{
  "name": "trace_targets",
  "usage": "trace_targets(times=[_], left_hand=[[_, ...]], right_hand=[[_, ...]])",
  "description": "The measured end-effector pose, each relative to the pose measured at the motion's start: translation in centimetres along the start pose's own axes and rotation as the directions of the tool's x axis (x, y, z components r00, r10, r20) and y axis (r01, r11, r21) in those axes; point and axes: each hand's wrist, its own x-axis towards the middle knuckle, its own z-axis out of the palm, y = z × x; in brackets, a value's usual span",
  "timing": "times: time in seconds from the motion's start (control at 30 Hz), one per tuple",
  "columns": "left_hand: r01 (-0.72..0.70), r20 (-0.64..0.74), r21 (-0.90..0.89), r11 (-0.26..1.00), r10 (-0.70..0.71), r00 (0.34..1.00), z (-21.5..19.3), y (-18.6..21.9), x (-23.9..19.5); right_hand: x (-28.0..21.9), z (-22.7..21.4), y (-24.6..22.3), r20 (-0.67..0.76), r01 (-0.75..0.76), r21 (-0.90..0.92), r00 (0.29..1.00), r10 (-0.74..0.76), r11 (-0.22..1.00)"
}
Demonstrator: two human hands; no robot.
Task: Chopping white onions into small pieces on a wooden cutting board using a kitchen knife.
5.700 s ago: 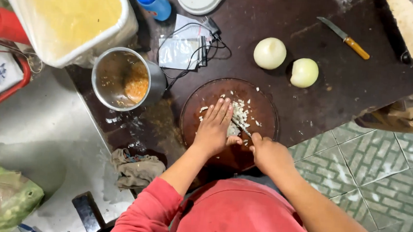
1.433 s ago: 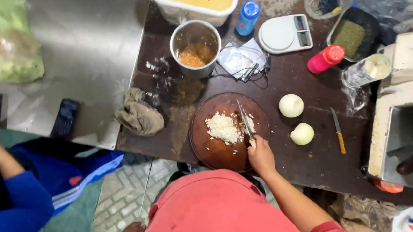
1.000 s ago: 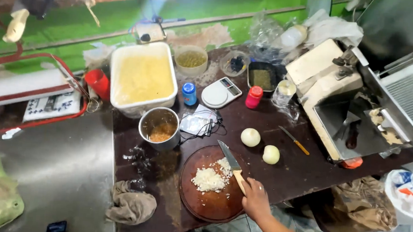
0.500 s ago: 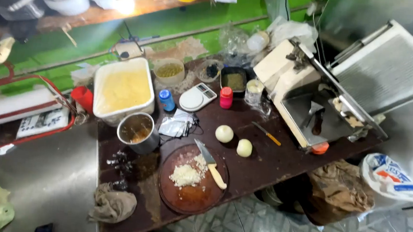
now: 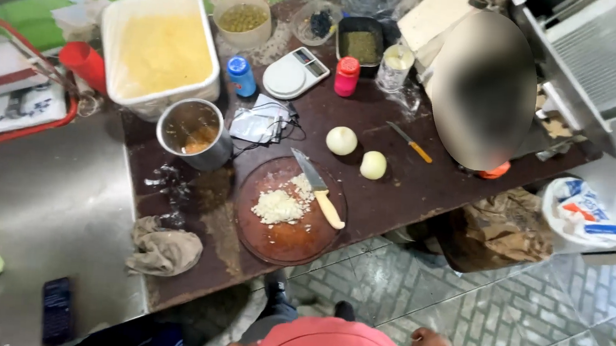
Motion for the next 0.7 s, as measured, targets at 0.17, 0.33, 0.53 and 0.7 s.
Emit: trace_targets(times=[0.17, 0.33, 0.53, 0.7], left_hand=[[-0.050, -0.195, 0.131, 0.990, 0.075, 0.978, -6.6, 21.7, -9.4], [-0.248, -0.335, 0.591, 0.767, 0.513, 0.790, -12.9, 23.6, -4.4], [-0.135, -0.259, 0.838, 0.529, 0.603, 0.754, -12.8, 24.1, -5.2], [-0.294, -0.135, 0.763, 0.576, 0.587, 0.798, -15.2, 21.5, -5.4]], right_hand=[[-1.0, -4.2, -15.3, -0.364, 0.125, 0.214, 0.931, -0.040, 0.969], [-1.8, -11.1, -30.7, -0.652, 0.377, -0.066, 0.685, -0.326, 0.924], [-3.6, -20.1, -44.9, -0.630, 0.334, -0.231, 0.664, -0.402, 0.914], [-0.5, -22.3, -45.9, -0.527, 0.184, -0.177, 0.812, -0.251, 0.967]])
